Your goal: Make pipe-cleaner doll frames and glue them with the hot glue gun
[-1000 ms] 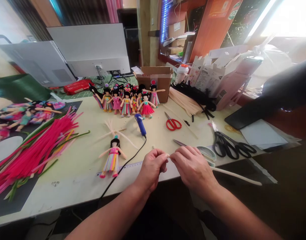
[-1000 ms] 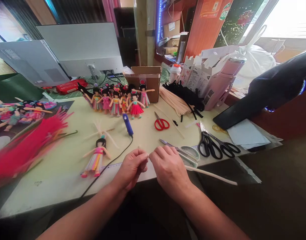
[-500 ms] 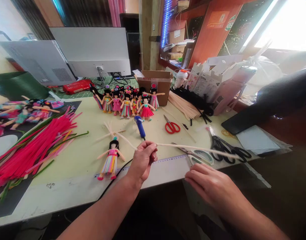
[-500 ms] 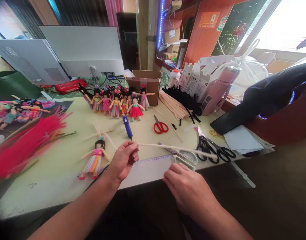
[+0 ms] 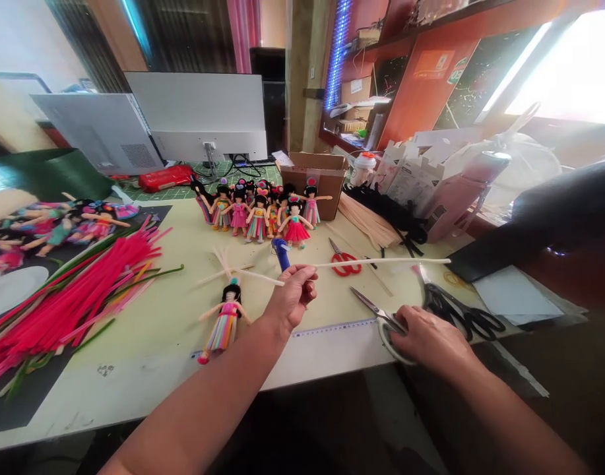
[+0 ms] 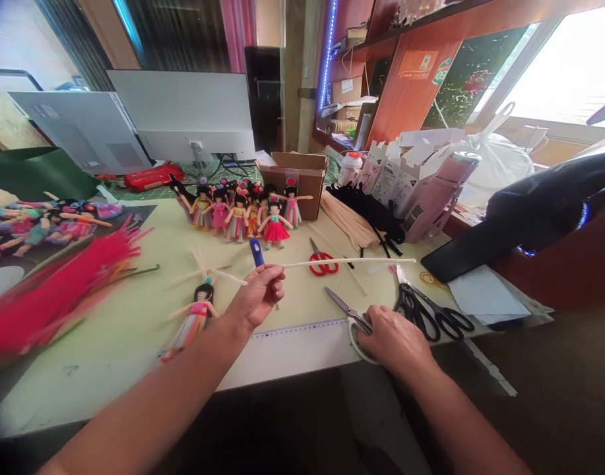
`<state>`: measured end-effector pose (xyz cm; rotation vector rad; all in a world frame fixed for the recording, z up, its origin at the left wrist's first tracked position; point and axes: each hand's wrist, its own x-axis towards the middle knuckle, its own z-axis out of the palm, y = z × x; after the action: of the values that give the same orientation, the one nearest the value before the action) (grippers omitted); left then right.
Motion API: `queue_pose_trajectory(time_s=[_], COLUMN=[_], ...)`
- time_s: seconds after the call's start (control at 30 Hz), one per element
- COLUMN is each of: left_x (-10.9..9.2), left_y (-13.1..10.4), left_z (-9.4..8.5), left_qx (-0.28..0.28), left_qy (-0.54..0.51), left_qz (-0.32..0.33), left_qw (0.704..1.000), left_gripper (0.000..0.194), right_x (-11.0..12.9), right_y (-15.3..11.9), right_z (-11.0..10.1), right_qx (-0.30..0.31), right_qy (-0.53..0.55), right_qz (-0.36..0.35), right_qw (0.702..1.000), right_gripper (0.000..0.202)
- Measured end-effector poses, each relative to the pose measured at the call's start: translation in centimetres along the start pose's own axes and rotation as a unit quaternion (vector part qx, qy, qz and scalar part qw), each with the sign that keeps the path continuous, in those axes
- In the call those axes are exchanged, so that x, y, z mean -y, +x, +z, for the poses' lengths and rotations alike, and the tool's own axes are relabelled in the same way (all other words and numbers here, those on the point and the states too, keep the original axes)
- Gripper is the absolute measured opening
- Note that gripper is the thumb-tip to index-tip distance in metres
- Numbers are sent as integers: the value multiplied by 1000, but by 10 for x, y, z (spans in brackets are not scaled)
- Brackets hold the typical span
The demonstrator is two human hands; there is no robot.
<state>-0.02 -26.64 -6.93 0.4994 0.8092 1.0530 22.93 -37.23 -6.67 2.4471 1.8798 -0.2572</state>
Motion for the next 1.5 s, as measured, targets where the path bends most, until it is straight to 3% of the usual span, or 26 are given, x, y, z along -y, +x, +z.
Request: queue_pose_trajectory(time_s=[0.13, 0.27, 0.37, 0.5, 0.63, 0.87, 1.17, 1.5], left_x=[-3, -3, -2, 0, 0, 2, 1, 3], left_y=[12, 24, 29, 31, 32, 32, 30, 30], left_z=[6, 10, 10, 5, 0, -2, -1, -1], left_qx=[-1, 5, 6, 1, 3, 16, 22, 9], left_qy=[-3, -21, -35, -50, -56, -43, -18, -1], left_qz=[-16, -28, -34, -43, -49, -69, -80, -79], left_qw=[1000, 999, 999, 998, 997, 997, 996, 997], left_gripper=[17, 18, 18, 18, 17, 16, 16, 9], right_x=[-7, 5, 24, 45, 56, 70, 74, 75], right_y=[-1, -8, -9, 1, 15, 28, 38, 39], right_z=[-6, -14, -23, -32, -29, -17, -10, -7], right_qx=[68, 189, 238, 260, 273, 264, 198, 203], right_qy=[138, 383, 425, 387, 418, 465, 405, 421], right_qz=[16, -59, -84, -132, -152, -132, -127, -105], right_qw=[988, 902, 869, 875, 853, 835, 884, 878], right_gripper=[19, 28, 34, 44, 53, 44, 39, 37])
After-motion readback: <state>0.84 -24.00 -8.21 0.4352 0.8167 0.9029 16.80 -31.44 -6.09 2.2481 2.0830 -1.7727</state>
